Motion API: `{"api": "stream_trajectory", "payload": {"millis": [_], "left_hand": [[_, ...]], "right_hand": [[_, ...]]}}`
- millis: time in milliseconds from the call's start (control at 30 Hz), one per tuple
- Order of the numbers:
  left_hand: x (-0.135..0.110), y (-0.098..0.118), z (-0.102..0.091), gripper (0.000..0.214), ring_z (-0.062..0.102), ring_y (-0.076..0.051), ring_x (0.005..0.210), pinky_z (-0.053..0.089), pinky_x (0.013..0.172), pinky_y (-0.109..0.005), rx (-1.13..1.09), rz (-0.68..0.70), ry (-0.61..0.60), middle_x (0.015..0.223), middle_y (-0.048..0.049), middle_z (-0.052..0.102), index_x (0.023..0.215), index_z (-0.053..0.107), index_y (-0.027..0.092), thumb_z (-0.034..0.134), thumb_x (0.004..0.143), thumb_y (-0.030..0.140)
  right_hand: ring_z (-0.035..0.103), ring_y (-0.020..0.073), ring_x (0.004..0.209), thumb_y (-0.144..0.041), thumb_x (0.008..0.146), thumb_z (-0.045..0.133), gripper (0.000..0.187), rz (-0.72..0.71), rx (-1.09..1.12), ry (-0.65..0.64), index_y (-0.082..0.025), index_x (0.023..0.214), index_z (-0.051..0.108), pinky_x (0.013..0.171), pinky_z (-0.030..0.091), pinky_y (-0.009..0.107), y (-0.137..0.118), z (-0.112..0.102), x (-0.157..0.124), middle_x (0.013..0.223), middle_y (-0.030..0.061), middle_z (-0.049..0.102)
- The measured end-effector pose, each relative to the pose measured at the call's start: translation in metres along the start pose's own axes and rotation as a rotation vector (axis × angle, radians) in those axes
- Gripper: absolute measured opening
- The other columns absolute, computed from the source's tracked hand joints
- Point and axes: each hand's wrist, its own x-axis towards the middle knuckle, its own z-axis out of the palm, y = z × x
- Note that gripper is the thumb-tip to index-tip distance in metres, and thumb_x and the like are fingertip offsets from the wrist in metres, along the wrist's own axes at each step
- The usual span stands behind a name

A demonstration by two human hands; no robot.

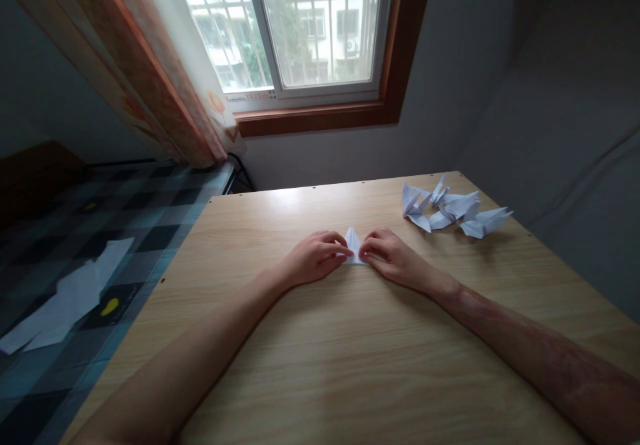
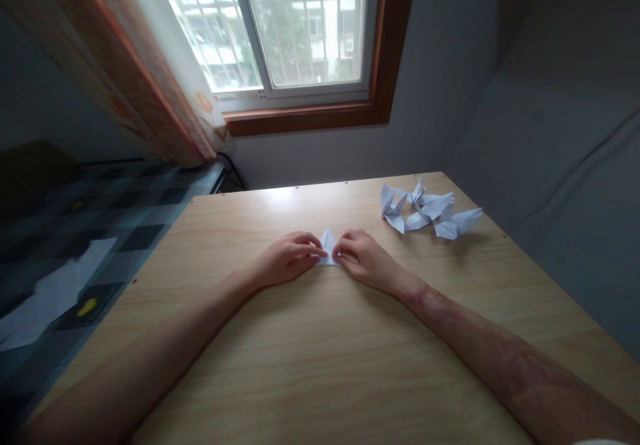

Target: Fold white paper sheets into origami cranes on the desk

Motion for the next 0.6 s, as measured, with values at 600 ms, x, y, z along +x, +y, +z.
{"api": "stream_trajectory", "payload": {"millis": [600], "left_hand": [[-0.003,-0.002,-0.015,0.035,0.073,-0.024,0.127,0.056,0.113,-0.043,0.02,0.086,-0.113,0.144,-0.0074,0.076,0.141,0.076,0.037,0.06,0.111,0.03]], "right_hand": [[0.065,0.0287,0.118,-0.018,0.1,0.076,0.015,-0.035,-0.039,-0.039,-0.028,0.111,0.076,0.106,0.053,0.046,0.002,-0.008,-0.002,0.12,0.008,0.073]]}}
